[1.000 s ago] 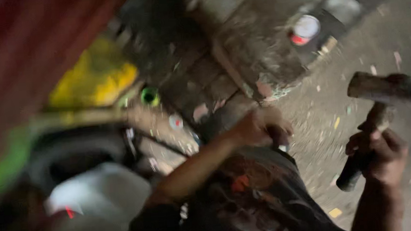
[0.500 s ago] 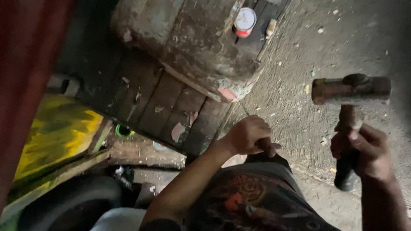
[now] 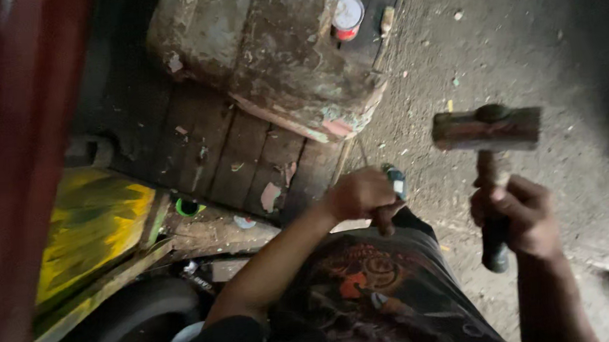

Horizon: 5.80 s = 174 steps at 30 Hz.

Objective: The person uses a hammer and a chisel to scrape and chip paint off a large, weathered wooden beam resting on a workbench. They repeatedly strike the chisel with the hammer to remove flakes of paint from the beam's surface.

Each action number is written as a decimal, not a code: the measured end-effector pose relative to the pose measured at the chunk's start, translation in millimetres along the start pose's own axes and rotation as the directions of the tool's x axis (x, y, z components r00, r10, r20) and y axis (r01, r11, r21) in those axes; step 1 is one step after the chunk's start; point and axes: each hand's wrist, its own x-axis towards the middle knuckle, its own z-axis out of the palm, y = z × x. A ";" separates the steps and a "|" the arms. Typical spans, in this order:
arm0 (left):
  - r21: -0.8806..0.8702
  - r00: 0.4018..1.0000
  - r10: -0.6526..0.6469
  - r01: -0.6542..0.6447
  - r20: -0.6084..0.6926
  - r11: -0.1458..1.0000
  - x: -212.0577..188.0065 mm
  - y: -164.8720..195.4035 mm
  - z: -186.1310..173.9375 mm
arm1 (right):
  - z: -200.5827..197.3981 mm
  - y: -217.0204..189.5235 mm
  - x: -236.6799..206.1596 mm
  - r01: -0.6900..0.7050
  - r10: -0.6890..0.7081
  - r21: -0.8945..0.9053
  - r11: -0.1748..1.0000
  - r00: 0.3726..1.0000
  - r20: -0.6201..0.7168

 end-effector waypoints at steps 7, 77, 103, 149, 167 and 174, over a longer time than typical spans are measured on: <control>0.193 0.962 -0.041 0.096 -0.271 0.976 5.8 17.0 26.8 | -30.1 -9.5 11.9 -0.074 0.079 -0.057 0.996 0.993 0.089; 0.302 0.759 -0.004 0.264 -0.651 0.916 37.9 -35.4 74.4 | -34.1 140.0 -21.0 0.509 -0.478 -0.192 0.839 0.859 0.186; 0.313 0.807 -0.077 0.313 -0.585 0.897 25.7 -69.9 95.3 | -32.6 120.8 -53.5 0.617 -0.612 0.043 0.786 0.786 -0.082; 0.351 0.826 0.002 0.238 -0.564 0.906 24.4 -78.6 96.4 | -52.6 110.4 -49.8 0.090 -0.203 -0.718 0.690 0.977 -0.072; 0.471 0.879 0.057 0.198 -0.473 0.860 20.3 -64.1 100.6 | -63.2 100.0 -48.6 0.327 -0.335 -0.090 0.941 0.937 -0.094; 0.429 0.856 0.042 0.215 -0.515 0.877 17.9 -92.8 109.5 | -56.2 91.8 -47.2 0.275 -0.285 -0.158 0.948 0.957 -0.048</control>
